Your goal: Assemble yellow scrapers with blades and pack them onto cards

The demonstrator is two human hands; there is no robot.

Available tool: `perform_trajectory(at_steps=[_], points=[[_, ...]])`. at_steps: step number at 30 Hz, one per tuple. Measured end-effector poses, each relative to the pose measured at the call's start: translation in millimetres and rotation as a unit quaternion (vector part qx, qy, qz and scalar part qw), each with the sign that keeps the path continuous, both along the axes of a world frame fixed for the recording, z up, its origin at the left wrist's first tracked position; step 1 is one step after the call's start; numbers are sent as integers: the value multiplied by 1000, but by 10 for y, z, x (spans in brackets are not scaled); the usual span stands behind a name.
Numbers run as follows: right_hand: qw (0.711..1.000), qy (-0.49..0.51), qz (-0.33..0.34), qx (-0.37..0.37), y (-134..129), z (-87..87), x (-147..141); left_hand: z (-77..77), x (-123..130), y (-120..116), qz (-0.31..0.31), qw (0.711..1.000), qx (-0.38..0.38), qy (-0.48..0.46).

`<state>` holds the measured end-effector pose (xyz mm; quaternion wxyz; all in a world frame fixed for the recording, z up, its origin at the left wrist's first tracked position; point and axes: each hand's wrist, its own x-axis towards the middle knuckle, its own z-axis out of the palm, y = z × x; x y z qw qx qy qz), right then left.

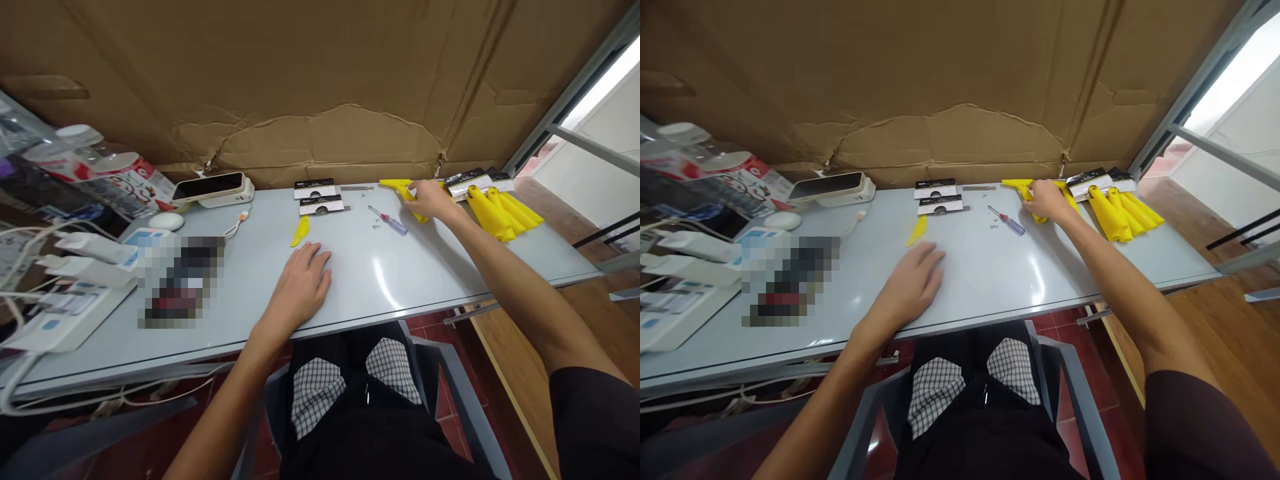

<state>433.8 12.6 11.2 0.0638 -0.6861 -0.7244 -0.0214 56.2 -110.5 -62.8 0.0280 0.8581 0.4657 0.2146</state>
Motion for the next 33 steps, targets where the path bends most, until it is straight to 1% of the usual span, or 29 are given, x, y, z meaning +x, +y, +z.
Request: perform_trajectory(at_steps=[2, 3, 5, 6, 8, 9, 10, 11, 13, 14, 16, 17, 19, 21, 24, 26, 27, 29, 30, 32, 33], points=[[999, 40, 6, 16, -77, 55, -105, 54, 21, -18, 5, 1000, -7, -9], [996, 84, 15, 28, -131, 84, -183, 100, 31, -15, 6, 1000, -13, -21], [982, 177, 46, 40, -264, 132, -399, 234, 48, 37, 17, 996, -32, -78], [972, 226, 59, 31, -341, 144, -534, 316, 55, 94, 16, 992, -44, -120], [940, 328, 93, -22, -503, 134, -837, 489, 63, 266, 24, 973, -91, -211], [922, 369, 105, -53, -580, 110, -990, 568, 63, 374, 38, 956, -123, -262], [908, 398, 109, -75, -649, 76, -1136, 633, 61, 488, 54, 934, -162, -315], [899, 410, 117, -99, -705, 33, -1265, 681, 55, 601, 61, 904, -208, -369], [885, 426, 129, -133, -769, -64, -1459, 723, 38, 795, 37, 845, -292, -447], [882, 431, 130, -141, -774, -112, -1520, 718, 29, 867, 23, 821, -321, -471], [880, 432, 122, -154, -744, -189, -1579, 674, 17, 962, 16, 783, -350, -513], [879, 433, 115, -163, -718, -215, -1586, 643, 15, 990, 18, 770, -358, -528], [870, 443, 103, -191, -666, -238, -1578, 582, 22, 1023, 26, 754, -365, -545], [853, 458, 107, -229, -628, -227, -1559, 542, 37, 1045, 32, 750, -368, -549], [829, 456, 148, -287, -587, -160, -1494, 543, 56, 1072, 25, 751, -390, -532], [829, 450, 160, -293, -550, -91, -1398, 573, 59, 1078, 1, 761, -417, -497], [834, 450, 153, -280, -527, -51, -1329, 589, 58, 1074, -13, 772, -426, -472], [863, 439, 115, -223, -475, 34, -1164, 612, 54, 1051, -33, 802, -429, -415], [873, 436, 93, -199, -448, 76, -1076, 615, 51, 1033, -38, 819, -422, -386], [896, 417, 66, -141, -391, 142, -914, 605, 41, 985, -51, 864, -390, -315], [914, 389, 68, -94, -361, 162, -847, 595, 35, 959, -62, 888, -364, -274]])
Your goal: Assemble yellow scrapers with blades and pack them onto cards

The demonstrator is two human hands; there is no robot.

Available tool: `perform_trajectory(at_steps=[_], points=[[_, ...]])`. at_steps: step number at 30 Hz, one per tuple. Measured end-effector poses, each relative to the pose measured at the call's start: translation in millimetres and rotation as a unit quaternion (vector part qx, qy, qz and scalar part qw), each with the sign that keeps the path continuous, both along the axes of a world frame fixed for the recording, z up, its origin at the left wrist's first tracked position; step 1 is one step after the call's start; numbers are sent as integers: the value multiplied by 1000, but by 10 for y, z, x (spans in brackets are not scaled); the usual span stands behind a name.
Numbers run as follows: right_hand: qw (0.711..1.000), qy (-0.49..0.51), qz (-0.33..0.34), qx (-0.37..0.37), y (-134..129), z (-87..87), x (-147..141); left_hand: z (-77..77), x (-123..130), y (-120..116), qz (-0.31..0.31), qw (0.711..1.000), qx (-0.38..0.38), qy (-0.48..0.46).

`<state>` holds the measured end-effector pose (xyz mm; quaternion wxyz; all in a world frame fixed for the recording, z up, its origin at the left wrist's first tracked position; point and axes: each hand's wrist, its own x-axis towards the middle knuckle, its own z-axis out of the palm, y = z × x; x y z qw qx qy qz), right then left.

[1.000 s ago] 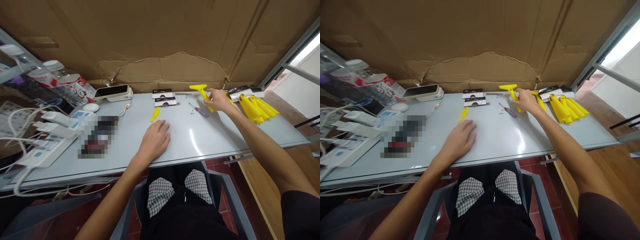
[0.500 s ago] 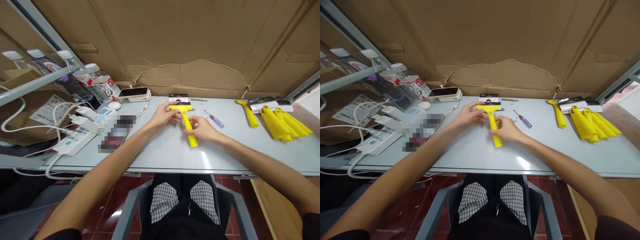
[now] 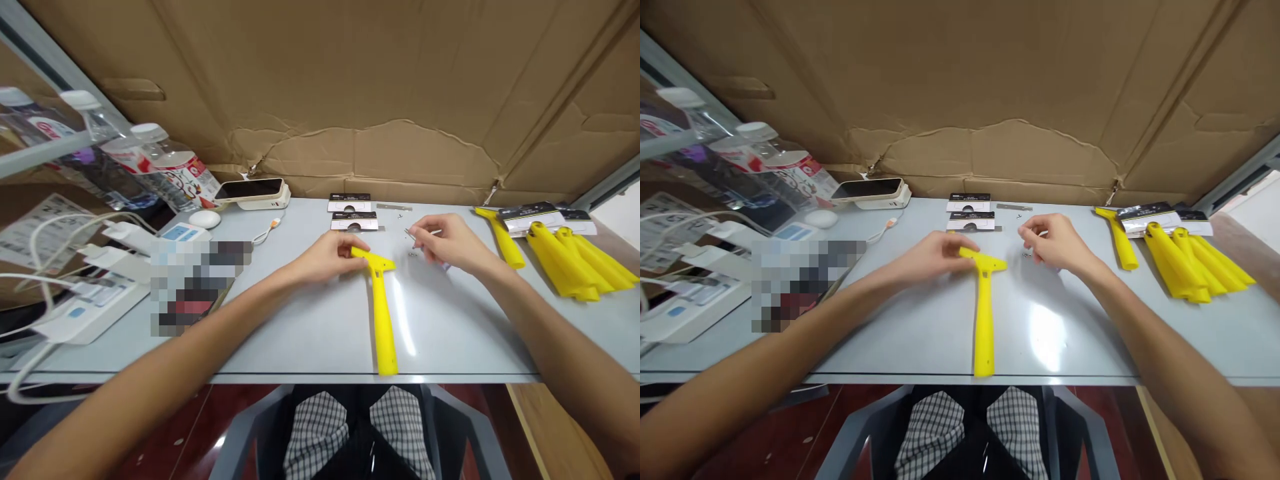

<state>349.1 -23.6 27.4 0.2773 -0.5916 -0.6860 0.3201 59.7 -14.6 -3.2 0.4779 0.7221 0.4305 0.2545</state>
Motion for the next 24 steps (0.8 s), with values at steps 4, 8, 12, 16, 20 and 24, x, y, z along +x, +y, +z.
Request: perform_trajectory(at_steps=[4, 8, 12, 16, 20, 24], points=[[964, -177, 7, 197, 125, -39, 168, -34, -32, -85, -21, 981, 146, 122], [944, -268, 48, 187, 231, -197, 256, -61, -68, -82, -40, 952, 250, 172], [947, -263, 82, 166, 313, -336, 294, -92, -126, -8, -64, 929, 306, 198], [937, -270, 100, 196, 359, -394, 146, -97, -232, 104, -28, 916, 332, 222], [908, -333, 153, 206, 407, -374, -141, -83, -361, 229, 29, 898, 341, 276], [894, -350, 189, 208, 467, -329, -274, -61, -435, 293, 20, 901, 303, 310]])
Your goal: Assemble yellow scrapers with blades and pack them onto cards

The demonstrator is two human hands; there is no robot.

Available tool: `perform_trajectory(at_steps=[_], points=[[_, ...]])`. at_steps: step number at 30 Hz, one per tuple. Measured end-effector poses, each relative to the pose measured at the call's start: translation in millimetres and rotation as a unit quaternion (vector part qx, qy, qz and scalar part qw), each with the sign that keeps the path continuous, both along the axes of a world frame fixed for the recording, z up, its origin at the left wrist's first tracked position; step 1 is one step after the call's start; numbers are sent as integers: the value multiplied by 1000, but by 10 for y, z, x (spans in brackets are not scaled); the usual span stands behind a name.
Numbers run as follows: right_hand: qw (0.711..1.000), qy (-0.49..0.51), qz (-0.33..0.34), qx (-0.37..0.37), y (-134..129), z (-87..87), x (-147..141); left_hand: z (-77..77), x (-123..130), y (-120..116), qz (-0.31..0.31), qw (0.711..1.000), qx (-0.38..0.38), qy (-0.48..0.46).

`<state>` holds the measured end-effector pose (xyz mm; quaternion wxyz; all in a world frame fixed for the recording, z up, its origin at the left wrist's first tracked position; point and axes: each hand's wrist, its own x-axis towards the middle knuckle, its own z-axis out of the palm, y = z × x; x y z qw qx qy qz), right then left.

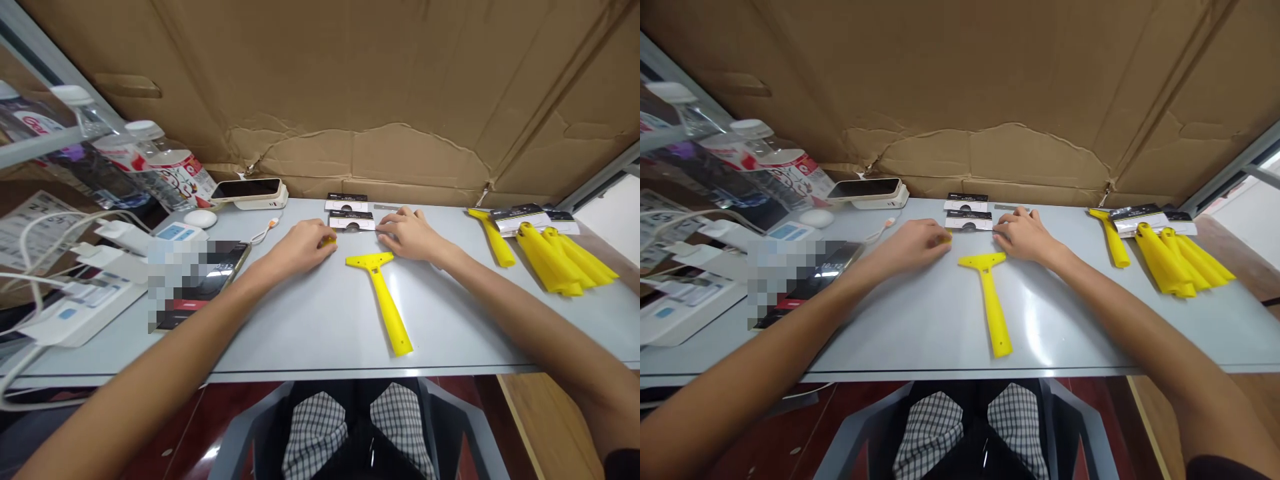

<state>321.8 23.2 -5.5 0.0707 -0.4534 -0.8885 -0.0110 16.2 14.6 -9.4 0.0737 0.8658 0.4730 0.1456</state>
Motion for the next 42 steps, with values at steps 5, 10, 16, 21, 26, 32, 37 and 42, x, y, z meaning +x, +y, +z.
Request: perform_trajectory(at_steps=[5, 10, 16, 21, 26, 32, 37, 42], points=[[999, 25, 20, 3, -70, -6, 71, -10, -23, 5, -4, 1000, 0, 0], [999, 29, 25, 0, -118, -28, 164, 8, -24, -14, -2, 1000, -3, 4], [997, 18, 70, -6, -59, -25, 303, 88, -10, -67, 1, 999, -27, 30], [997, 39, 59, -15, -21, -12, 226, 39, -25, -47, -4, 1000, -18, 22], [999, 22, 35, 5, 171, -6, -12, -16, -70, 15, -25, 999, -23, 0], [999, 35, 32, 6, 325, 24, -66, 10, -134, 39, -33, 999, -37, 8], [993, 111, 39, 32, 165, 83, 268, 103, -153, 0, 10, 997, -74, 6], [970, 238, -52, -6, -67, 80, 678, 196, -88, -15, 63, 993, -66, -68]])
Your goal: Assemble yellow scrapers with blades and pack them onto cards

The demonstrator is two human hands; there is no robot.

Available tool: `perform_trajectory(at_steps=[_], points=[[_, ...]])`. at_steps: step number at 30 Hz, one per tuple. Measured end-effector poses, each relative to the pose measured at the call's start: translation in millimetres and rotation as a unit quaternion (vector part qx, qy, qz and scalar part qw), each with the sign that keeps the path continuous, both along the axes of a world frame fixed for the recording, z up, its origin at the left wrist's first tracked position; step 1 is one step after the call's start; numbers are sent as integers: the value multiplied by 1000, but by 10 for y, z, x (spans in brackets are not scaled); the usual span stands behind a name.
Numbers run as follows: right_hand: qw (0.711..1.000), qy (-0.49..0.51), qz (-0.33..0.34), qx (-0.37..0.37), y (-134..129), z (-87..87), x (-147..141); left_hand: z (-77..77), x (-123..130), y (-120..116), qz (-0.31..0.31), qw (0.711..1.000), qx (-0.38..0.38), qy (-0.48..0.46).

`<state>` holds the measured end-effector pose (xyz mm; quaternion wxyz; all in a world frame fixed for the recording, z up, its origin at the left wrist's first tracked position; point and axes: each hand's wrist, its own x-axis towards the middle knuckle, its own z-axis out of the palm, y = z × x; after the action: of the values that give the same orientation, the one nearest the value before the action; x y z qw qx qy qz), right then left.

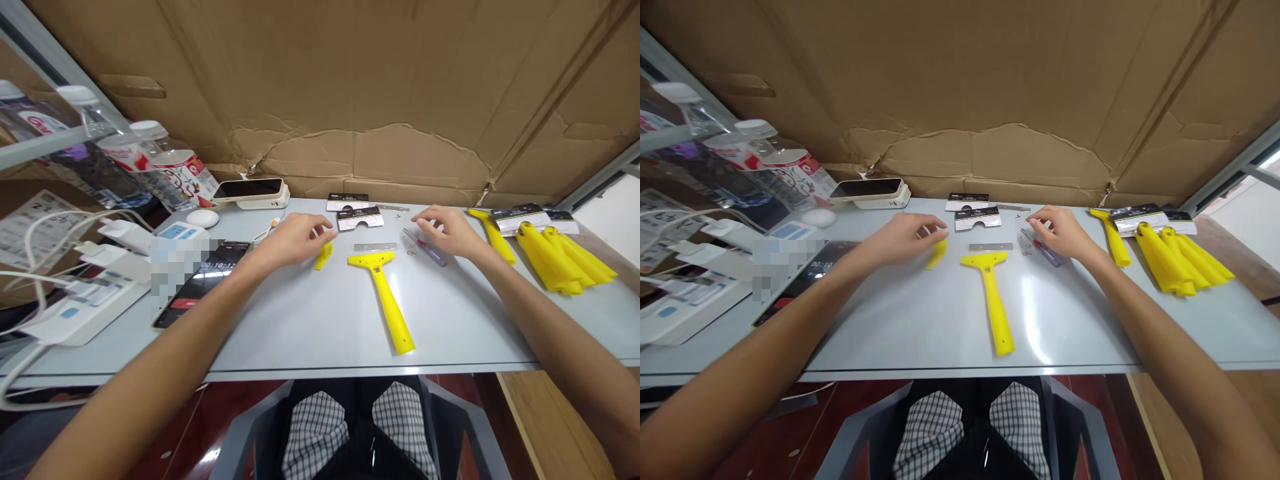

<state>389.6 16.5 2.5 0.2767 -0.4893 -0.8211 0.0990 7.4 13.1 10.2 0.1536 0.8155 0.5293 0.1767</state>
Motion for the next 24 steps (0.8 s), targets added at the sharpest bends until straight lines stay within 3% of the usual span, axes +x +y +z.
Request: perform_trajectory(at_steps=[3, 7, 11, 16, 21, 24], points=[[996, 10, -50, -75, -88, -8, 158, -4, 14, 15, 28, 998, 12, -46], [982, -64, -27, -177, -157, 50, 211, -62, -15, 43, 36, 999, -27, 14], [981, -73, -3, -180, -160, 69, 195, -76, -7, 18, 14, 998, -23, 56], [988, -65, 15, -141, -85, -29, 260, -50, 59, -53, 5, 999, -46, 18], [991, -25, 16, -129, -76, -74, 279, -97, 96, -4, 39, 988, -14, -152], [987, 65, -19, -149, -79, -93, 252, -102, 133, 32, 74, 932, -55, -351]])
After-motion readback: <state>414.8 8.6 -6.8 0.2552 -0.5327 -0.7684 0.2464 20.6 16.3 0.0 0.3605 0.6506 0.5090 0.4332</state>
